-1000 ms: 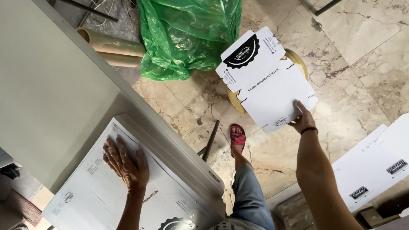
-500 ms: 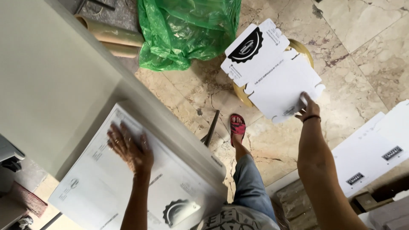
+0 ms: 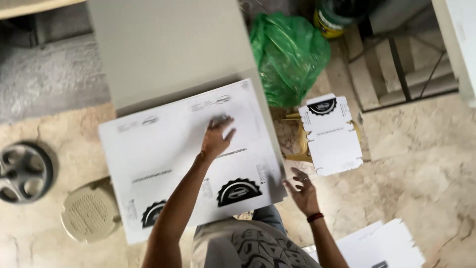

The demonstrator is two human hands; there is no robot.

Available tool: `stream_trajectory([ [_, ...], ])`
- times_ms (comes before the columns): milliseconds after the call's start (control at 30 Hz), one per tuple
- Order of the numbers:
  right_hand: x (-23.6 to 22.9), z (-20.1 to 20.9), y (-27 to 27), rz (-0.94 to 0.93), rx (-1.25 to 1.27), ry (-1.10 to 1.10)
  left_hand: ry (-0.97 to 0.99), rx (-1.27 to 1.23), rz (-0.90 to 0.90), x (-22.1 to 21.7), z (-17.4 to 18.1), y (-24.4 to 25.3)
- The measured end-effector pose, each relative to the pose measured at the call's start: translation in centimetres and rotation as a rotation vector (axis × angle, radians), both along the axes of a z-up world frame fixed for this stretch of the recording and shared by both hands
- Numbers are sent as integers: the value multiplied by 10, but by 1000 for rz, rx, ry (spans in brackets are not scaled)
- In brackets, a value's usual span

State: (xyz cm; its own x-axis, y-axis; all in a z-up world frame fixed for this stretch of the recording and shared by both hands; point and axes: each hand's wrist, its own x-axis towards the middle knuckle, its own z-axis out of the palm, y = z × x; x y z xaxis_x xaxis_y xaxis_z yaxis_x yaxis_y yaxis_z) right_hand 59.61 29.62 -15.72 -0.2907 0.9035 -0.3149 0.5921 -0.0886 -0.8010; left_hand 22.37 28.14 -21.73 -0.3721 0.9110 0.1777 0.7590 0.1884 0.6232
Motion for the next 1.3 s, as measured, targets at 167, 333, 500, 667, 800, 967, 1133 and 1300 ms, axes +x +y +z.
stream_trajectory([
  [167,-33,-10,-57,252,352,-209,179,-282,110,-16,66,-221],
  [333,-21,-70,-58,-74,161,-403,-245,-657,743,-31,88,-384],
  [500,0,-95,-26,-30,106,-591,-818,-323,984,-26,-32,-442],
  [667,-16,-73,-18,-240,-16,-499,-1188,0,1233,-15,21,-444],
  [800,-48,-37,-38,-245,48,-535,-1075,-17,1235,-9,53,-441],
  [967,-64,-22,-27,-203,-19,-562,-833,-227,1057,-16,71,-430],
  [1133,-59,-22,-28,-132,-68,-593,-1054,-134,1104,-15,75,-434],
  [1300,-56,-26,-49,-130,34,-508,-1005,-91,1114,-42,56,-437],
])
